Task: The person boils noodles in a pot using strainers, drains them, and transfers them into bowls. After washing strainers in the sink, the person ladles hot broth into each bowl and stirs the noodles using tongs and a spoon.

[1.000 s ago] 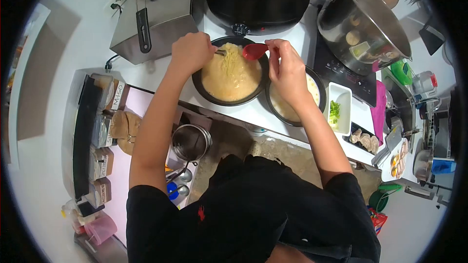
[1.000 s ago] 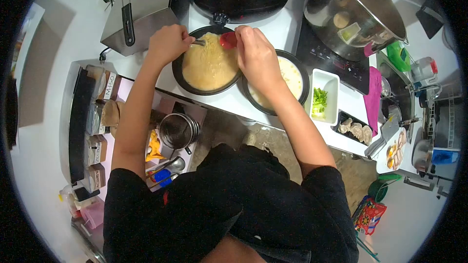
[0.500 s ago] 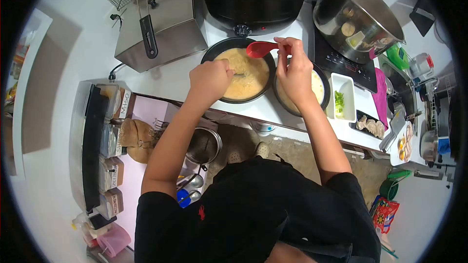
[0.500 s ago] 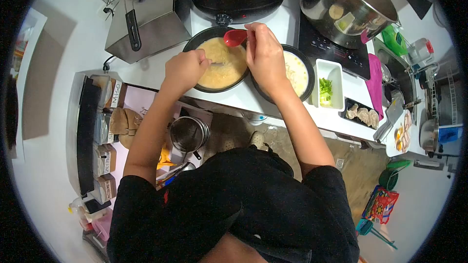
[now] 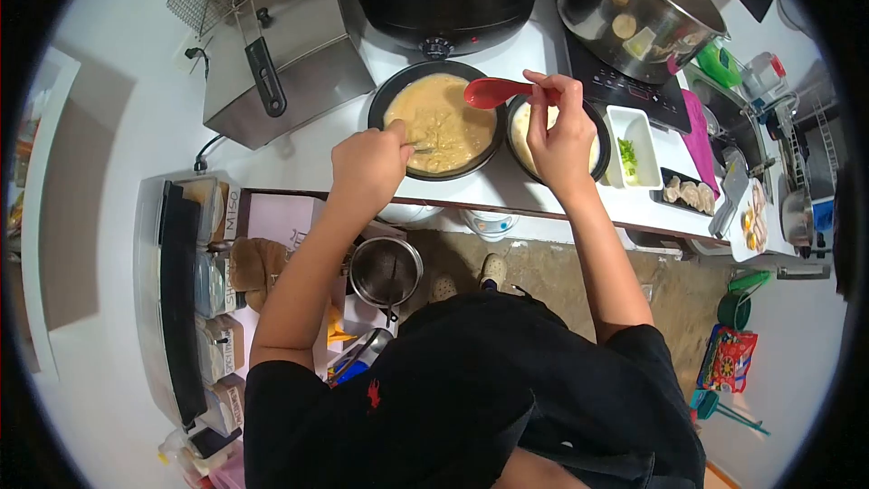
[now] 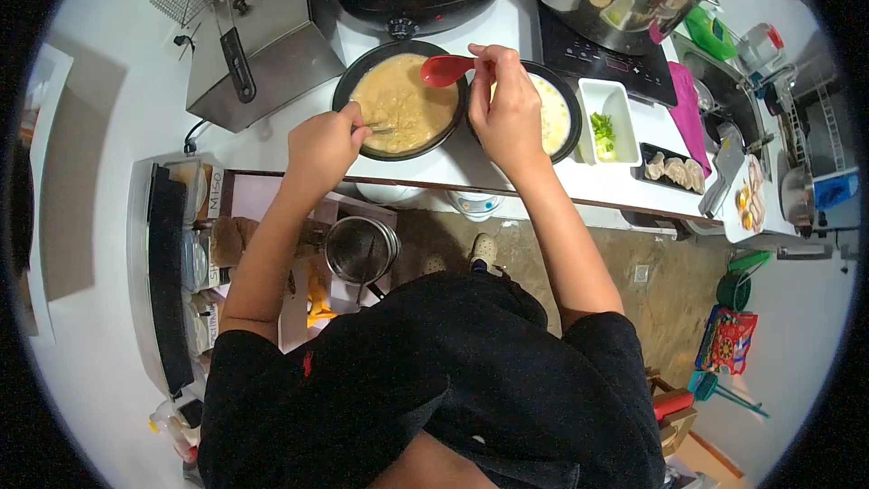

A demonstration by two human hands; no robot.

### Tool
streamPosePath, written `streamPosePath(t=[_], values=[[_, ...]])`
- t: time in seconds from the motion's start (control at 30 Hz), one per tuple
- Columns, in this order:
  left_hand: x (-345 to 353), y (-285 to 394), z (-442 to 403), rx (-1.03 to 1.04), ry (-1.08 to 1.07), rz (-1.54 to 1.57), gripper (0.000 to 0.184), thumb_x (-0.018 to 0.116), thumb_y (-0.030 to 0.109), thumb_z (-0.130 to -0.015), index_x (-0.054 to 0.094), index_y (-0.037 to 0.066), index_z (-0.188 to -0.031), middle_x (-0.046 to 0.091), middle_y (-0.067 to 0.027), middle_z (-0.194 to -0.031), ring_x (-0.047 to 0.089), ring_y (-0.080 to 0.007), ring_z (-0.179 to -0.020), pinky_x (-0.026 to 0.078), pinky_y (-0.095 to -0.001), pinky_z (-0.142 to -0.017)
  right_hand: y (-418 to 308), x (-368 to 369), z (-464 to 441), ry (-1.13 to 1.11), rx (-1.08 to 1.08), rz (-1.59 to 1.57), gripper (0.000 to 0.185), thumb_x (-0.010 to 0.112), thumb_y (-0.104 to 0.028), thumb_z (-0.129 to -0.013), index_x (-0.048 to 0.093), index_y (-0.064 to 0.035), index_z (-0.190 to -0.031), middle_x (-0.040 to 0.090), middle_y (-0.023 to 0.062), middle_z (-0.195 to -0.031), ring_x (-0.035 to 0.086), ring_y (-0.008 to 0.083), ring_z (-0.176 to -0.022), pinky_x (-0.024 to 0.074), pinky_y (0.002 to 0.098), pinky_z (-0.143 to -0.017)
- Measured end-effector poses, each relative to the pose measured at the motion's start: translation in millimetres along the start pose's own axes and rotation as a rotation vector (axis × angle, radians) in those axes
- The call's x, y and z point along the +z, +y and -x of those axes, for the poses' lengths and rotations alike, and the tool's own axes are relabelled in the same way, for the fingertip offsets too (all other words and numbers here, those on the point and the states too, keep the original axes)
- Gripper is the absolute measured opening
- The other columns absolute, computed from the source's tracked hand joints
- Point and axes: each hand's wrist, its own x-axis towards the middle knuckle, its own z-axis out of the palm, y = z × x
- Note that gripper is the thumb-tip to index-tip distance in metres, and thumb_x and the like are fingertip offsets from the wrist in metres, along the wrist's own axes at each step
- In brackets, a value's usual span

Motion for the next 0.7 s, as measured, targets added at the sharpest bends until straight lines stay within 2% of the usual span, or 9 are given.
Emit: streamPosePath(t=[0.03, 0.13, 0.37, 0.47, 0.7], values=[[7.7, -1.4, -2.7, 0.004, 0.02, -0.019, 0.017, 0.061, 0.026, -0.082, 0.057, 0.01, -0.085, 0.062, -0.0102, -0.067, 0.062, -0.0294, -0.068, 0.046, -0.0411, -0.059, -0.7, -1.6, 1.1, 0.004, 0.002, 0.0, 0.02, 0.056, 0.009, -0.079, 0.049, 0.0007, -0.095, 0.063, 0.0155, -0.09, 0.063, 0.0274, -0.073, 0.0496, 0.0337, -0.065], [25.9, -3.6, -11.3, 0.027, 0.117, 0.013, 0.017, 0.061, 0.025, -0.083, 0.055, 0.009, -0.084, 0.062, -0.0096, -0.068, 0.062, -0.0294, -0.066, 0.046, -0.0406, -0.058, 0.2, -7.6, 3.2, -0.003, -0.042, 0.104, 0.018, 0.056, 0.007, -0.082, 0.045, 0.0007, -0.095, 0.067, 0.0142, -0.094, 0.066, 0.0186, -0.071, 0.0512, 0.028, -0.063], [45.8, -11.0, -30.7, 0.051, 0.318, 0.065, 0.016, 0.063, 0.024, -0.081, 0.055, 0.01, -0.081, 0.062, -0.0082, -0.067, 0.062, -0.0276, -0.064, 0.047, -0.0393, -0.057, 2.0, -14.2, 4.3, 0.018, -0.032, 0.128, 0.019, 0.056, 0.007, -0.082, 0.045, 0.0007, -0.095, 0.067, 0.014, -0.095, 0.065, 0.0186, -0.071, 0.0509, 0.0281, -0.063], [44.1, -14.1, -26.1, 0.068, 0.437, 0.125, 0.014, 0.062, 0.025, -0.082, 0.055, 0.012, -0.081, 0.062, -0.0061, -0.066, 0.061, -0.0258, -0.063, 0.045, -0.0378, -0.056, 1.5, -9.8, 4.3, 0.056, 0.02, 0.034, 0.02, 0.056, 0.009, -0.08, 0.048, 0.001, -0.096, 0.061, 0.0158, -0.085, 0.062, 0.0293, -0.073, 0.0493, 0.0348, -0.065], [-5.9, -5.9, -10.8, -0.049, 0.454, 0.262, 0.013, 0.063, 0.025, -0.082, 0.058, 0.013, -0.081, 0.06, -0.0048, -0.062, 0.06, -0.0243, -0.057, 0.043, -0.0369, -0.052, 5.9, -1.0, -0.4, 0.03, 0.081, 0.029, 0.017, 0.054, 0.007, -0.082, 0.045, 0.0019, -0.096, 0.061, 0.019, -0.088, 0.062, 0.0343, -0.077, 0.0493, 0.0388, -0.066]])
